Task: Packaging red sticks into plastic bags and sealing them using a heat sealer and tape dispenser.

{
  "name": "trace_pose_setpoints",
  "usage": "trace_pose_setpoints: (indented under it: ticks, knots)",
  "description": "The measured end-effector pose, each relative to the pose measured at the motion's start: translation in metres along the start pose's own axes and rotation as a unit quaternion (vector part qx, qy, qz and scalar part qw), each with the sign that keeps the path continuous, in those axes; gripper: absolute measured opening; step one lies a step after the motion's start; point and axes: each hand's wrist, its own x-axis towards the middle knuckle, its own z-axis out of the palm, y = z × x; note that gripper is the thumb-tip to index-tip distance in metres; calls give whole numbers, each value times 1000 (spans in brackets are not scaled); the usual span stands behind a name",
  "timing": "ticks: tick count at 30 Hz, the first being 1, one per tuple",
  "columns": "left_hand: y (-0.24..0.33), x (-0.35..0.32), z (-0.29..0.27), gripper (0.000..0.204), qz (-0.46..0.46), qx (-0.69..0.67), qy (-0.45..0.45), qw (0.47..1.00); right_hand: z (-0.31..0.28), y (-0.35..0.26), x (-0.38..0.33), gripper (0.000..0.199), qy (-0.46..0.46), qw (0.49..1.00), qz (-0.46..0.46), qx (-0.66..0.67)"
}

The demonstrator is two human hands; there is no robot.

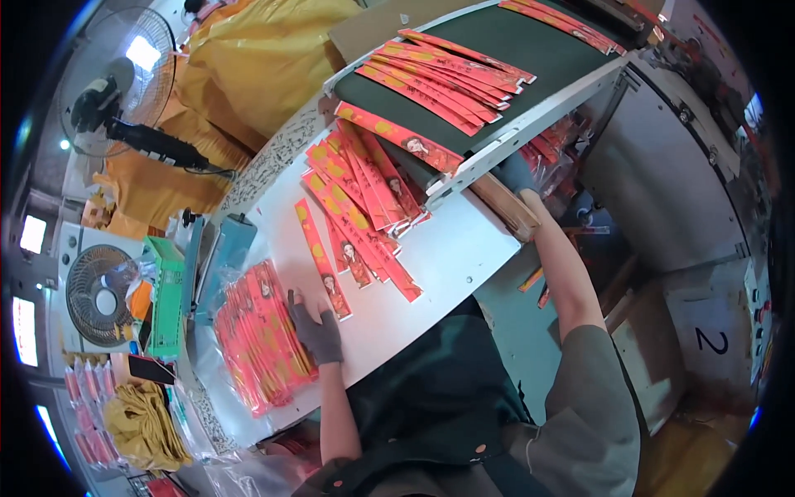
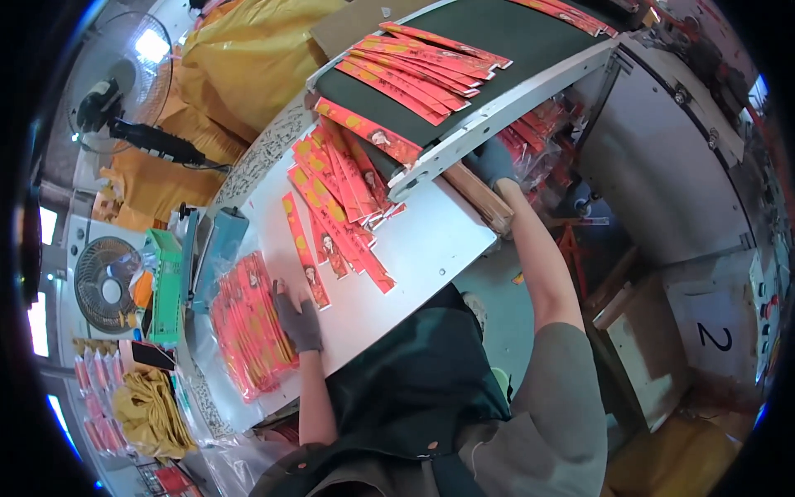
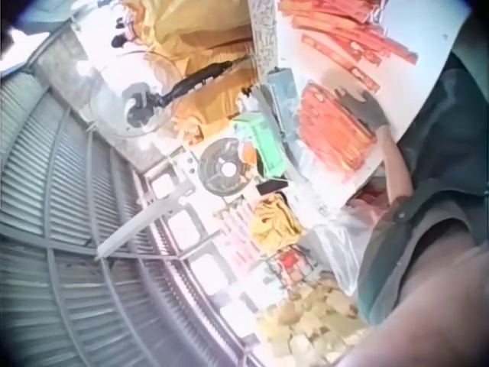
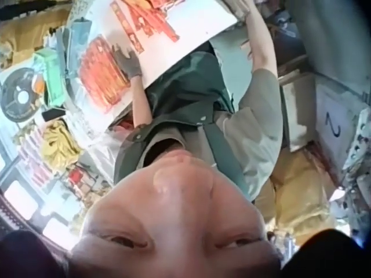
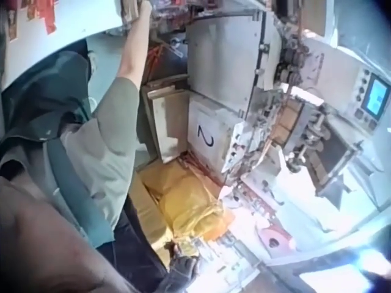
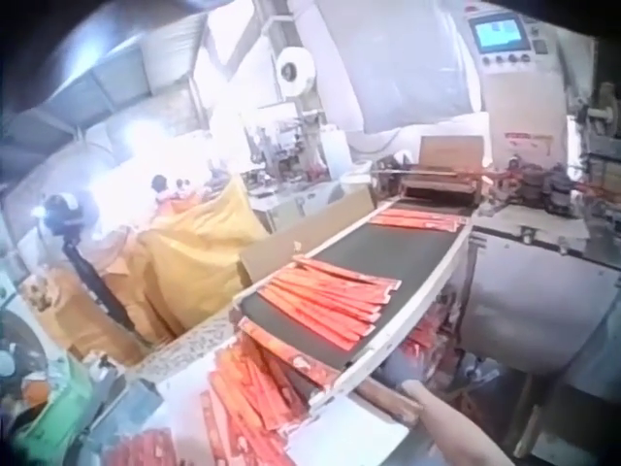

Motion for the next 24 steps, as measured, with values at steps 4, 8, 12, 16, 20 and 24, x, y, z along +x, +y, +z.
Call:
trace_pose_setpoints:
  ticks: [4, 8, 12, 16, 20, 24]
  knots:
    - [1, 3, 7, 44, -25, -35, -13, 999, -21, 0, -3, 28, 28, 985, 78, 150]
    - [-6, 5, 6, 44, -57, -86, -7, 995, -72, 15, -32, 27, -38, 987, 119, 99]
    - [-4, 7, -3, 44, -30, -59, -1, 998, -115, 52, -86, 37, -64, 960, 157, 221]
    - [-6, 8, -5, 43, -10, -57, 3, 998, -98, 64, -100, 82, -60, 980, 159, 98]
    - [-2, 2, -9, 42, -21, -67, 10, 997, -56, 31, -83, 58, -125, 975, 83, -163]
    - [1, -2, -6, 40, 7, -28, 13, 999, -50, 38, -122, 37, -115, 978, 99, -143]
